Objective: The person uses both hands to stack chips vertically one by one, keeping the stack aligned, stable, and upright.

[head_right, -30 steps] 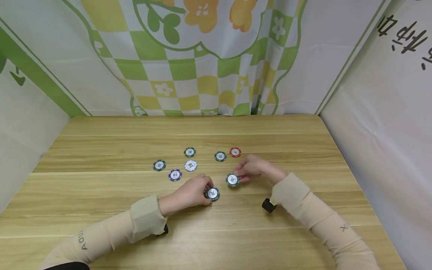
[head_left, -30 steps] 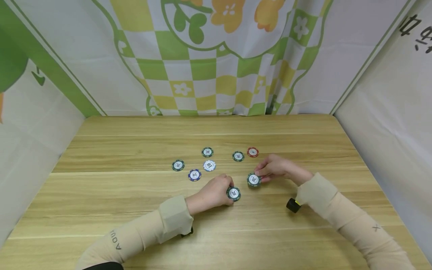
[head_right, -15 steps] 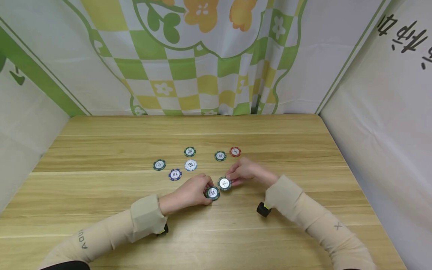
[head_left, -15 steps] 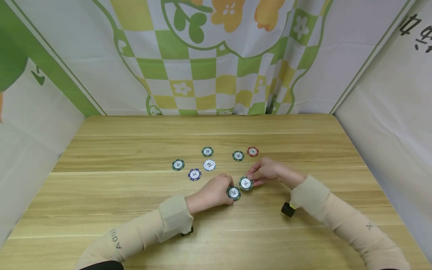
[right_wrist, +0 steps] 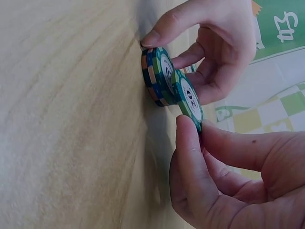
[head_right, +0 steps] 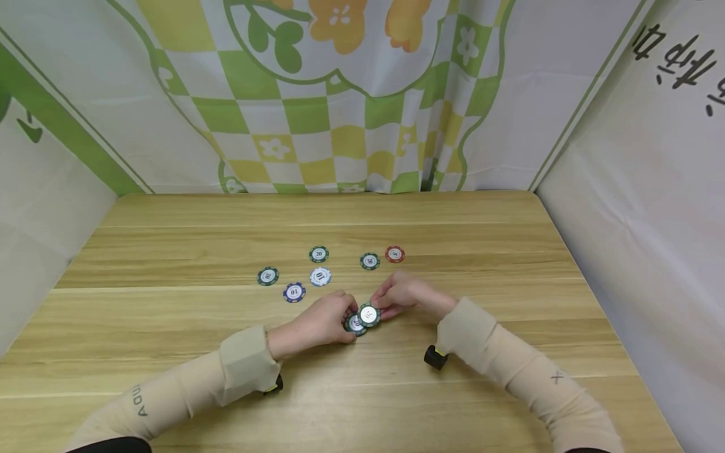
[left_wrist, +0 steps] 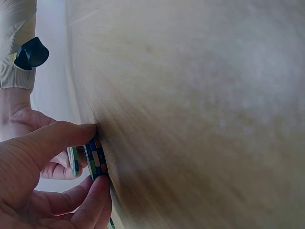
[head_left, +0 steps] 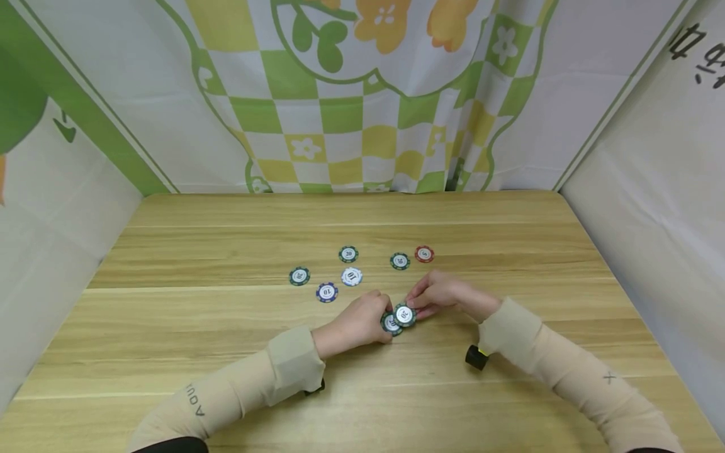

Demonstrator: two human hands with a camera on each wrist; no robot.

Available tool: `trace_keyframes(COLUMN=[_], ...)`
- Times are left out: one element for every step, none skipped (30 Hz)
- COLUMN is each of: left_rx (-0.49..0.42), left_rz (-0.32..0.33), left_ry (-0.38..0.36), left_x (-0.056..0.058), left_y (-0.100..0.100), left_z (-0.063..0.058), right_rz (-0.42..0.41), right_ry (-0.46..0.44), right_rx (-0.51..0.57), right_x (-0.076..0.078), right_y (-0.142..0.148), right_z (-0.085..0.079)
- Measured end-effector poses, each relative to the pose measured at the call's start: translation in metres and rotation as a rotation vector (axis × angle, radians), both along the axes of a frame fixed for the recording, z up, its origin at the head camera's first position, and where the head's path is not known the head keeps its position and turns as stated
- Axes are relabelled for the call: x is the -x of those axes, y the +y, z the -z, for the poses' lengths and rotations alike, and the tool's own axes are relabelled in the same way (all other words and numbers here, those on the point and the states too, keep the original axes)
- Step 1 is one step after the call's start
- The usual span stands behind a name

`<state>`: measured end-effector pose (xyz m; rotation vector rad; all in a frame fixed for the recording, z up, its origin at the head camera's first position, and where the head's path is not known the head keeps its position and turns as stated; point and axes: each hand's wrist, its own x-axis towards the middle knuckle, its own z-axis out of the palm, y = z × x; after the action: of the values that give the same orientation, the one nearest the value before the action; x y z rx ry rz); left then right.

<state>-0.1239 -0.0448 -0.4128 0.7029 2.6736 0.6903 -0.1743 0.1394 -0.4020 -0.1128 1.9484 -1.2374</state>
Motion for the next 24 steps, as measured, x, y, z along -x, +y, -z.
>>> trace_keyframes(left_rx=[-0.001, -0.002, -0.001, 0.000, 0.000, 0.001, 0.000, -0.001, -0.003, -0.006, -0.008, -0.010, -0.013, -0.015, -0.015, -0.014, -0.012, -0.012, -0.012, -0.010, -0.008, -0.006, -0.006, -0.007], left_rz=[0.001, 0.001, -0.001, 0.000, 0.001, 0.001, 0.002, 0.003, 0.004, 0.005, 0.005, 0.006, 0.007, 0.007, 0.009, 0.010, 0.011, 0.013, 0.014, 0.015, 0.015, 0.015, 0.016, 0.017], left_ry=[0.001, 0.001, 0.002, 0.003, 0.003, 0.004, 0.003, 0.002, 0.003, 0.004, 0.005, 0.006, 0.006, 0.007, 0.008, 0.008, 0.008, 0.009, 0.010, 0.012, 0.015, 0.016, 0.020, 0.023], left_x=[0.000, 0.000, 0.000, 0.000, 0.000, 0.000, 0.000, 0.000, 0.000, 0.000, 0.000, 0.000, 0.000, 0.000, 0.000, 0.000, 0.000, 0.000, 0.000, 0.000, 0.000, 0.000, 0.000, -0.001], left_y=[0.000, 0.000, 0.000, 0.000, 0.000, 0.000, 0.000, 0.000, 0.000, 0.000, -0.001, -0.001, -0.001, -0.001, -0.001, -0.001, -0.001, -0.001, -0.001, -0.001, -0.001, -0.001, -0.001, -0.001], left_z=[0.000, 0.000, 0.000, 0.000, 0.000, 0.000, -0.001, 0.000, 0.000, 0.000, 0.000, 0.000, 0.000, 0.000, 0.000, 0.000, -0.001, -0.001, -0.001, -0.001, -0.001, -0.002, -0.002, -0.002], right_rz=[-0.002, 0.000, 0.000, 0.000, 0.000, -0.002, -0.003, -0.004, -0.003, -0.004, -0.002, 0.004, 0.010, 0.008, 0.010, 0.012, 0.016, 0.020, 0.019, 0.019, 0.022, 0.023, 0.018, 0.015], right_ry=[0.002, 0.005, 0.006, 0.007, 0.010, 0.016, 0.022, 0.028, 0.032, 0.039, 0.045, 0.050, 0.054, 0.061, 0.066, 0.071, 0.074, 0.077, 0.083, 0.087, 0.090, 0.094, 0.102, 0.107], right_rx=[0.000, -0.001, -0.002, -0.002, -0.005, -0.010, -0.015, -0.019, -0.021, -0.025, -0.030, -0.033, -0.036, -0.041, -0.044, -0.049, -0.051, -0.051, -0.053, -0.052, -0.050, -0.049, -0.049, -0.049], right_x=[0.000, -0.001, -0.001, -0.001, -0.002, -0.002, -0.002, -0.002, -0.003, -0.003, -0.003, -0.004, -0.005, -0.005, -0.006, -0.006, -0.007, -0.008, -0.008, -0.009, -0.009, -0.010, -0.010, -0.011], right_y=[-0.001, -0.001, -0.002, -0.003, -0.003, -0.004, -0.004, -0.005, -0.005, -0.006, -0.006, -0.007, -0.008, -0.008, -0.009, -0.009, -0.010, -0.011, -0.011, -0.012, -0.013, -0.013, -0.013, -0.014], right_z=[0.000, 0.001, 0.001, 0.002, 0.002, 0.003, 0.003, 0.004, 0.004, 0.004, 0.004, 0.004, 0.004, 0.004, 0.004, 0.004, 0.004, 0.004, 0.004, 0.004, 0.004, 0.003, 0.003, 0.003])
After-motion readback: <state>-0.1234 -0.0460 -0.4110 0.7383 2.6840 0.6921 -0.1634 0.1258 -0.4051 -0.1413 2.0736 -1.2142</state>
